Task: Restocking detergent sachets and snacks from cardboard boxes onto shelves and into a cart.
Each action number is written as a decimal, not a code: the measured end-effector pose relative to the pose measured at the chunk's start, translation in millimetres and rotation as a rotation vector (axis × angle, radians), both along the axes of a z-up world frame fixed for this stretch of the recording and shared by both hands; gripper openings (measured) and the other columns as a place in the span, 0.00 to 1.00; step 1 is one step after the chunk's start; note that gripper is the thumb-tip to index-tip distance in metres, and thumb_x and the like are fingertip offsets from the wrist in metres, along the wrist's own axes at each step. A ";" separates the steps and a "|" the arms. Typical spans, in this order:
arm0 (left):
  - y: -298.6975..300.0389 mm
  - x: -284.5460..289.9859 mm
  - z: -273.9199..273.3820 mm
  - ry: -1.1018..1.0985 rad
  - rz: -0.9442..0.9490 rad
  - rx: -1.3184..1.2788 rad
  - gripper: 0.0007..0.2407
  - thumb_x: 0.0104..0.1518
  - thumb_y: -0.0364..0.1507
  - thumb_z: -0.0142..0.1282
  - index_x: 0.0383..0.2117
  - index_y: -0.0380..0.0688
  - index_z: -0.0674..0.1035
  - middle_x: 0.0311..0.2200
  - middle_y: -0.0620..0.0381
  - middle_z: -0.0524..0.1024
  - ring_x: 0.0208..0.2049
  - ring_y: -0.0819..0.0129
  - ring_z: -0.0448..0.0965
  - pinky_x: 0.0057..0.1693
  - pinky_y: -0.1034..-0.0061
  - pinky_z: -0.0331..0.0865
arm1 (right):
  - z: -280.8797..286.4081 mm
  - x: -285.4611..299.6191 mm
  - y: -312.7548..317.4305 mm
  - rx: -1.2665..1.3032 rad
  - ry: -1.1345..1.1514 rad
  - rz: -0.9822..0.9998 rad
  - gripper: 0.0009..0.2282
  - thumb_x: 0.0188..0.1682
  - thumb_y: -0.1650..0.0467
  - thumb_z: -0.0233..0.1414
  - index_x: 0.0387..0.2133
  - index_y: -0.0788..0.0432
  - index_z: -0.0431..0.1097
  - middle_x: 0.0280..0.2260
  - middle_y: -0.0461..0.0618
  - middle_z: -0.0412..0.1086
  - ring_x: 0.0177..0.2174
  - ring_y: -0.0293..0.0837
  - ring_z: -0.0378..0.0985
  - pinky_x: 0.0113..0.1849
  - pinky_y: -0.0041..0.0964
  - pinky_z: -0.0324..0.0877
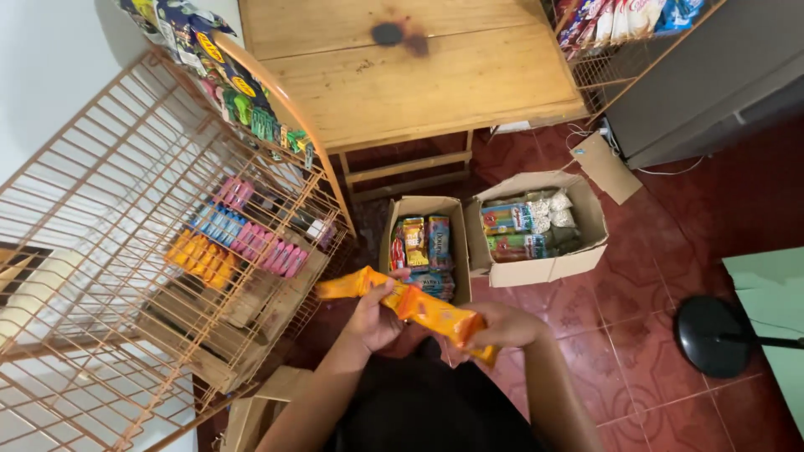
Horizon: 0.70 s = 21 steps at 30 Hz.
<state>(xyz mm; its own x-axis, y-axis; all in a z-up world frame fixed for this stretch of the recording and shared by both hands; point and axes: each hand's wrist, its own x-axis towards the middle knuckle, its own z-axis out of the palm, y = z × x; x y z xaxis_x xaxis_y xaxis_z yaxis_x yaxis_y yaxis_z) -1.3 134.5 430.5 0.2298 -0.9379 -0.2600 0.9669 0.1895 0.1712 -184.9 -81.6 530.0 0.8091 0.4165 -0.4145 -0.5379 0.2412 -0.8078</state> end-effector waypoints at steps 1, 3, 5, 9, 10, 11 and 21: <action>-3.6 1.6 4.1 0.001 0.001 0.005 0.19 0.62 0.36 0.55 0.57 0.45 0.72 0.52 0.43 0.76 0.54 0.51 0.77 0.61 0.55 0.70 | 2.3 -5.9 -8.3 -0.217 0.105 -0.064 0.19 0.46 0.73 0.57 0.51 0.62 0.67 0.37 0.53 0.76 0.32 0.42 0.80 0.36 0.40 0.76; -11.6 1.4 18.4 -0.001 0.005 0.011 0.17 0.62 0.34 0.56 0.56 0.45 0.72 0.52 0.42 0.76 0.53 0.53 0.78 0.60 0.57 0.71 | -3.9 -19.1 -27.6 -0.433 0.210 -0.125 0.22 0.41 0.73 0.57 0.51 0.57 0.66 0.33 0.50 0.75 0.27 0.41 0.77 0.28 0.40 0.73; -20.3 -3.3 38.3 -0.066 0.010 -0.043 0.17 0.62 0.33 0.58 0.55 0.41 0.72 0.52 0.42 0.76 0.56 0.52 0.78 0.63 0.58 0.71 | -21.2 -35.8 -48.4 -0.464 0.055 -0.221 0.16 0.47 0.69 0.58 0.47 0.61 0.72 0.34 0.47 0.76 0.32 0.36 0.76 0.34 0.35 0.73; -40.4 -24.4 63.2 -0.168 -0.034 -0.117 0.18 0.62 0.31 0.58 0.56 0.37 0.72 0.55 0.43 0.75 0.58 0.53 0.77 0.65 0.58 0.70 | -37.0 -36.9 -60.9 -0.649 0.051 -0.389 0.13 0.46 0.67 0.61 0.40 0.63 0.74 0.31 0.51 0.78 0.32 0.41 0.79 0.35 0.36 0.75; -45.3 -29.5 68.7 -0.197 -0.063 -0.141 0.18 0.62 0.31 0.58 0.56 0.36 0.72 0.56 0.44 0.75 0.58 0.53 0.77 0.64 0.57 0.71 | -41.8 -33.1 -60.5 -0.876 -0.018 -0.440 0.11 0.46 0.67 0.61 0.37 0.62 0.75 0.32 0.50 0.78 0.33 0.41 0.80 0.35 0.37 0.76; -50.9 -35.7 74.4 -0.227 -0.092 -0.166 0.18 0.62 0.30 0.59 0.56 0.36 0.72 0.56 0.45 0.74 0.57 0.54 0.77 0.63 0.55 0.71 | -46.5 -30.4 -60.9 -1.104 -0.087 -0.489 0.10 0.45 0.66 0.61 0.34 0.60 0.76 0.32 0.49 0.79 0.33 0.41 0.81 0.36 0.37 0.76; -98.7 -49.4 49.8 -0.315 -0.042 -0.031 0.20 0.61 0.27 0.58 0.60 0.43 0.71 0.55 0.47 0.75 0.57 0.58 0.76 0.61 0.63 0.70 | -150.8 -45.9 -31.4 -0.582 0.391 -0.571 0.31 0.53 0.48 0.39 0.34 0.62 0.78 0.31 0.53 0.80 0.34 0.52 0.83 0.36 0.42 0.78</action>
